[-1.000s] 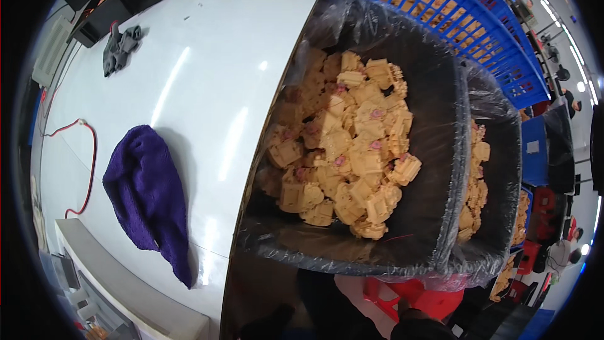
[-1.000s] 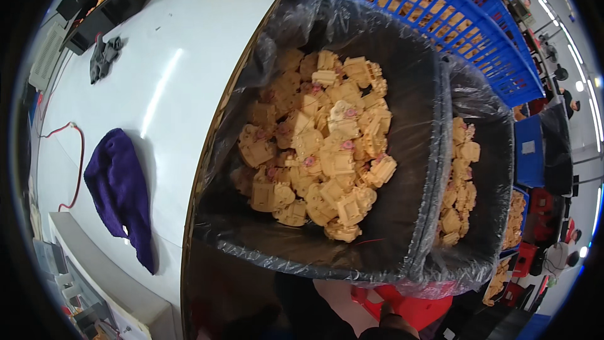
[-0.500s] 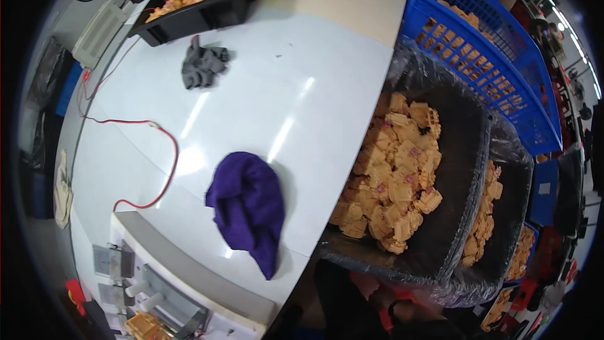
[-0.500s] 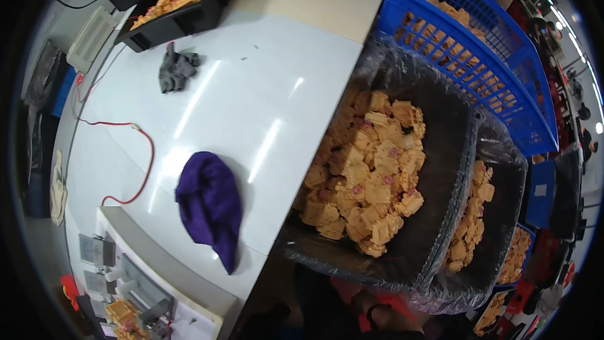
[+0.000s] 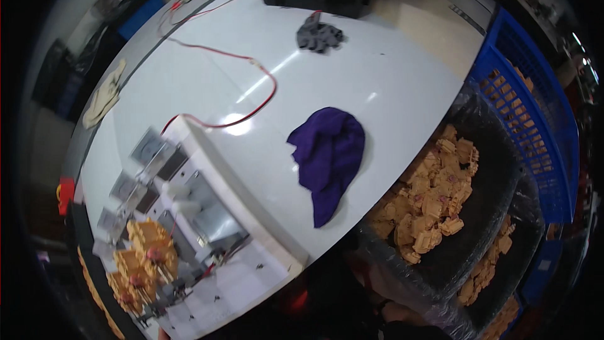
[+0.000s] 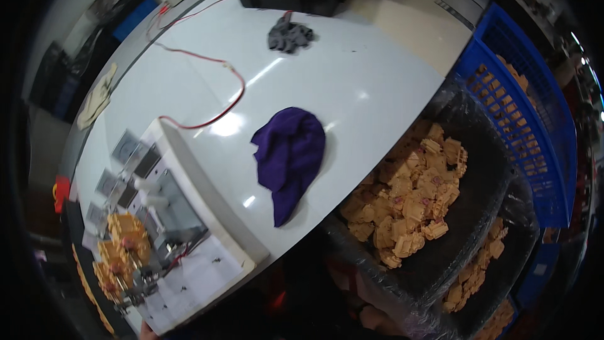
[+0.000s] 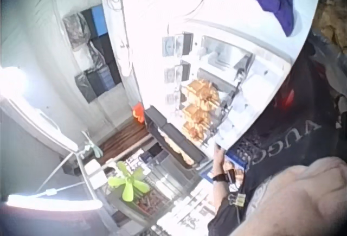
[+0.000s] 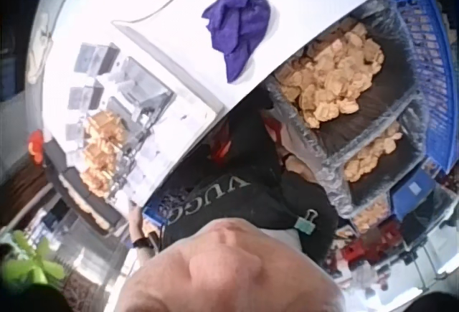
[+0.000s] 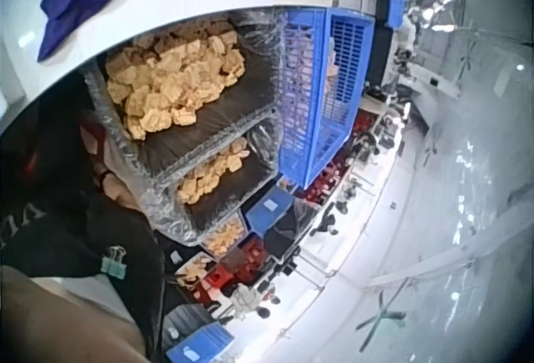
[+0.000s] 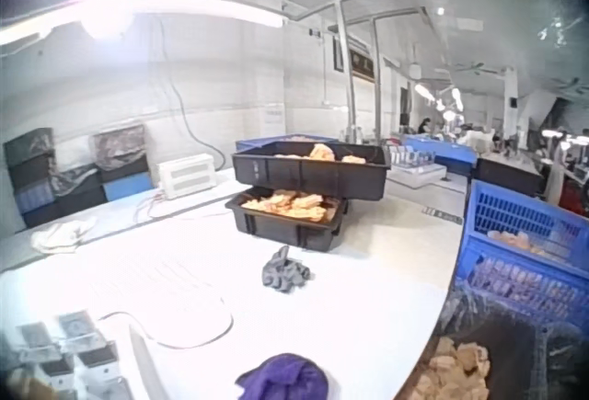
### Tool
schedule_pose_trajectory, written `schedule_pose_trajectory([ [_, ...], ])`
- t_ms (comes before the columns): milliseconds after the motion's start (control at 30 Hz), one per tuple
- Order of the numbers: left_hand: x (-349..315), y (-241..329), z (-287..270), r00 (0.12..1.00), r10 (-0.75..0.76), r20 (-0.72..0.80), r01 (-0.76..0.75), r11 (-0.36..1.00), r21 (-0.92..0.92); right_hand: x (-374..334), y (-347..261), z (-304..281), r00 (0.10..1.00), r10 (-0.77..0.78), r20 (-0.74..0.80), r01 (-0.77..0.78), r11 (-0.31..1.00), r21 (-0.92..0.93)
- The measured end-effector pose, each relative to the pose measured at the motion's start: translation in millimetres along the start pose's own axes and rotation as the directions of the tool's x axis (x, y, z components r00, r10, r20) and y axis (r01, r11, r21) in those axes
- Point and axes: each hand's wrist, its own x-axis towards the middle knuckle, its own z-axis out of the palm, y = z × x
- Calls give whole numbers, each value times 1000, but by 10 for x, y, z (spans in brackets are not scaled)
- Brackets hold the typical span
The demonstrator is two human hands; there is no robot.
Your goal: Checking the functionality of plastic components using a testing rig at a workstation.
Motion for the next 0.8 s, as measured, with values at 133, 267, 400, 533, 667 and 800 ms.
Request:
schedule_pose_trajectory([
  [133, -204, -272, 97, 988, 115, -107, -121, 991, -50, -201, -62, -428, 1000, 6, 14, -9, 974, 225],
  [267, -292, -493, 224, 935, 324, -142, -341, 932, -120, -490, -331, -678, 996, 25, -83, 9, 924, 382],
  [400, -235, -583, 230, 926, 333, -180, -354, 930, -98, -882, -958, -826, 927, 233, -293, 1, 782, 624],
  [533, -139, -636, 246, 874, 428, -230, -450, 892, -50, -1269, -1540, -830, 885, -107, -453, 335, 823, 458],
  [667, -47, -659, 295, 808, 498, -314, -499, 862, 83, -1704, -2043, -723, 672, -502, -544, 616, 787, 34],
  [800, -21, -676, 349, 732, 552, -399, -500, 833, 235, -2099, -2469, -440, 633, -602, -487, 644, 758, -101],
])
